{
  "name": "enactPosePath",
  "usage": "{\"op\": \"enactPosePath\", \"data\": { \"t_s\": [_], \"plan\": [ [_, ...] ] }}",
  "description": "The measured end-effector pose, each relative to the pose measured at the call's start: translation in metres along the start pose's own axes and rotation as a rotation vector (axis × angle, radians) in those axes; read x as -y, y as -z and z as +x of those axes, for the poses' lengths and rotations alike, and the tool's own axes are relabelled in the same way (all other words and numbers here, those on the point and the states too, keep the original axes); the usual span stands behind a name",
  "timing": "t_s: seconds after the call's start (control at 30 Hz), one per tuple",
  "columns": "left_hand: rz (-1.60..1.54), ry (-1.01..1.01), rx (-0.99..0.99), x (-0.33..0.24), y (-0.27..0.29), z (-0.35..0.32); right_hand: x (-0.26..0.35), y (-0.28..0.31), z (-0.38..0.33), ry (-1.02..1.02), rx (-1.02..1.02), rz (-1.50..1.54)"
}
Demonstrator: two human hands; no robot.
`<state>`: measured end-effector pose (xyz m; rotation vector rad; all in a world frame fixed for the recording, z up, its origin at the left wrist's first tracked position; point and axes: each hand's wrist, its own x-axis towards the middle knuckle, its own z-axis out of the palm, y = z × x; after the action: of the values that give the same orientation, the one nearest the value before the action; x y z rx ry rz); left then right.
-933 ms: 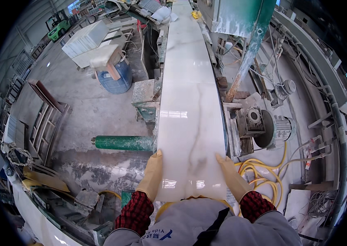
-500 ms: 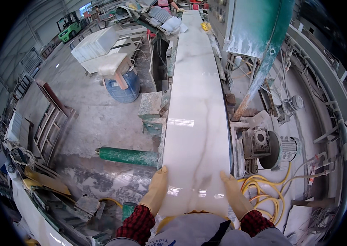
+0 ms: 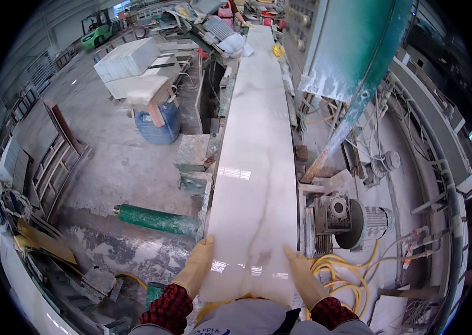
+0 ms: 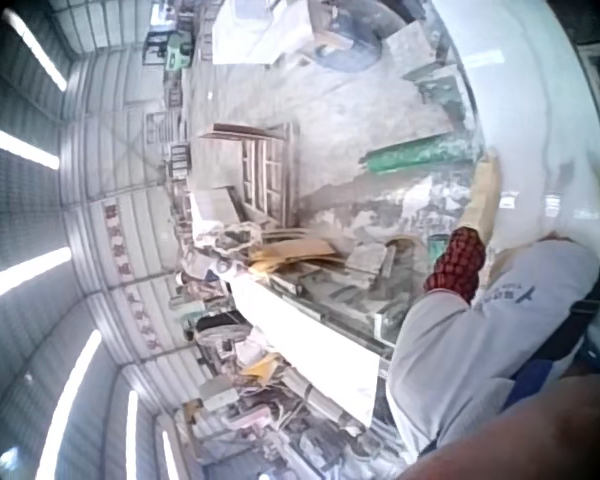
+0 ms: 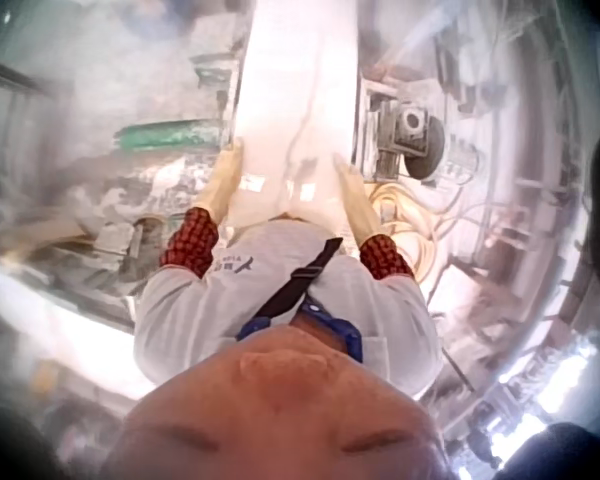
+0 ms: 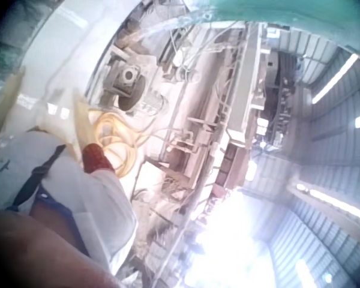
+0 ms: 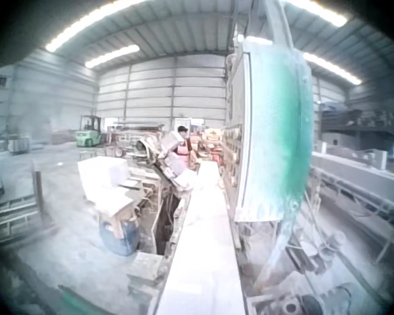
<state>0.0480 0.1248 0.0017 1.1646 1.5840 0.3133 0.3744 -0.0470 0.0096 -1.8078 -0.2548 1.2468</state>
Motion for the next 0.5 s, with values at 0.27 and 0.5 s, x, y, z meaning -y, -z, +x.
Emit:
{"op": "enactPosePath", "data": {
  "t_s": [0.27,0.5],
  "plan": [
    [-0.431,0.44,0.463,0.054,0.042,-0.078,-0.009,0.036,-0.057,0.011,0.326,-0.323],
    [-0.531,0.089,0.482,0.066,0.029,-0.145,0.023,0.004,-0.073,0.094,0.335,-0.507]
  ]
}}
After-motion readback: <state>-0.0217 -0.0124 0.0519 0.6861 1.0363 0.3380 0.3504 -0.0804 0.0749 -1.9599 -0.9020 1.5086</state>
